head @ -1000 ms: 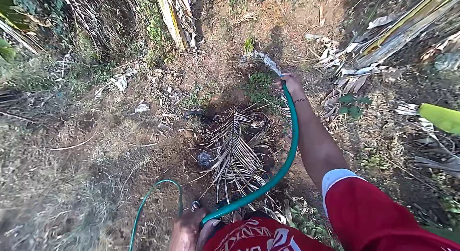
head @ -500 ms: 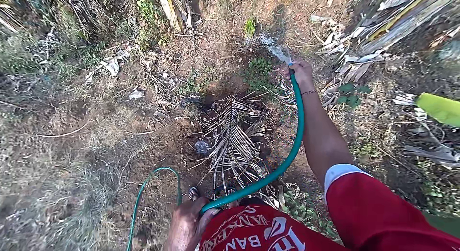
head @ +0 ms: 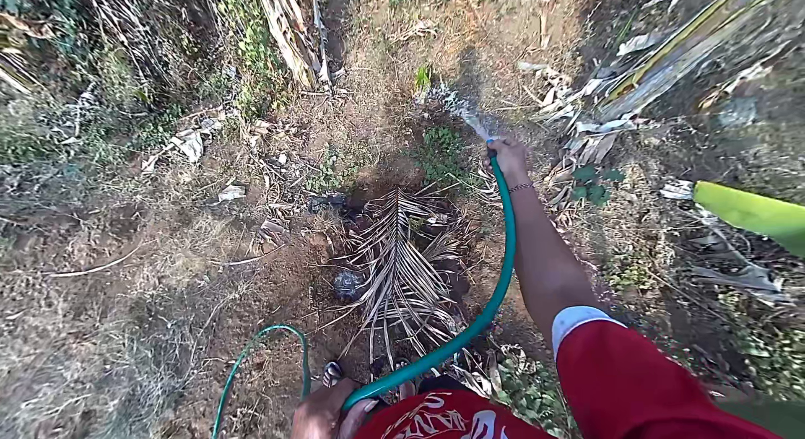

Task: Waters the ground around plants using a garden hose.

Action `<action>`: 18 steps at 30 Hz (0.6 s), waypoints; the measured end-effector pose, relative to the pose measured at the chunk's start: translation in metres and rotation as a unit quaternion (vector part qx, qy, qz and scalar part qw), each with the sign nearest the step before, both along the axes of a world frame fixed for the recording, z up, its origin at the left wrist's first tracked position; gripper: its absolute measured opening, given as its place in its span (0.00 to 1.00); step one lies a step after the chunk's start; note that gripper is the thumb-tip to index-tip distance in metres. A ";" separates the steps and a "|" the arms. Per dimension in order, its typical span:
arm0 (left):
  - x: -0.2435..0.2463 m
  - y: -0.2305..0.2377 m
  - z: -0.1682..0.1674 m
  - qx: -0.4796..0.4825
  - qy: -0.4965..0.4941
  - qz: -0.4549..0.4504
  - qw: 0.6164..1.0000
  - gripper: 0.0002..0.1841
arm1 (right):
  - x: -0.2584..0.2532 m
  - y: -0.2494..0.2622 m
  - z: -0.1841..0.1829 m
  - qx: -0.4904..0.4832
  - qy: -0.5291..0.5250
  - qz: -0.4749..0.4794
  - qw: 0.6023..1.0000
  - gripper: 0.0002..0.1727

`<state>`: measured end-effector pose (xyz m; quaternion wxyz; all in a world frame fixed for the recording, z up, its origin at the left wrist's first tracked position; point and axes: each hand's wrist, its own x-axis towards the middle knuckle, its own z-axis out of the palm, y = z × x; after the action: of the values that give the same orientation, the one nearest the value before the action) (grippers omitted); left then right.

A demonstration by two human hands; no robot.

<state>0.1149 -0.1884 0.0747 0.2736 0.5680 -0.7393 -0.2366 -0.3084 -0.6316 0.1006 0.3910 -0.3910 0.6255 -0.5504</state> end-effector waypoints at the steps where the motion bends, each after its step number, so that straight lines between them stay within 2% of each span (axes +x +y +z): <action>1: 0.000 -0.001 0.002 0.009 -0.002 -0.003 1.000 0.27 | 0.000 0.000 0.000 0.000 -0.002 -0.004 1.000 0.13; 18: 0.001 -0.005 0.008 0.026 -0.010 -0.016 0.999 0.28 | -0.018 0.009 -0.003 0.022 -0.026 -0.044 0.998 0.16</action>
<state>0.1163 -0.1935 0.0826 0.2472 0.5658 -0.7443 -0.2545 -0.3269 -0.6229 0.0981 0.3908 -0.3399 0.6440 -0.5630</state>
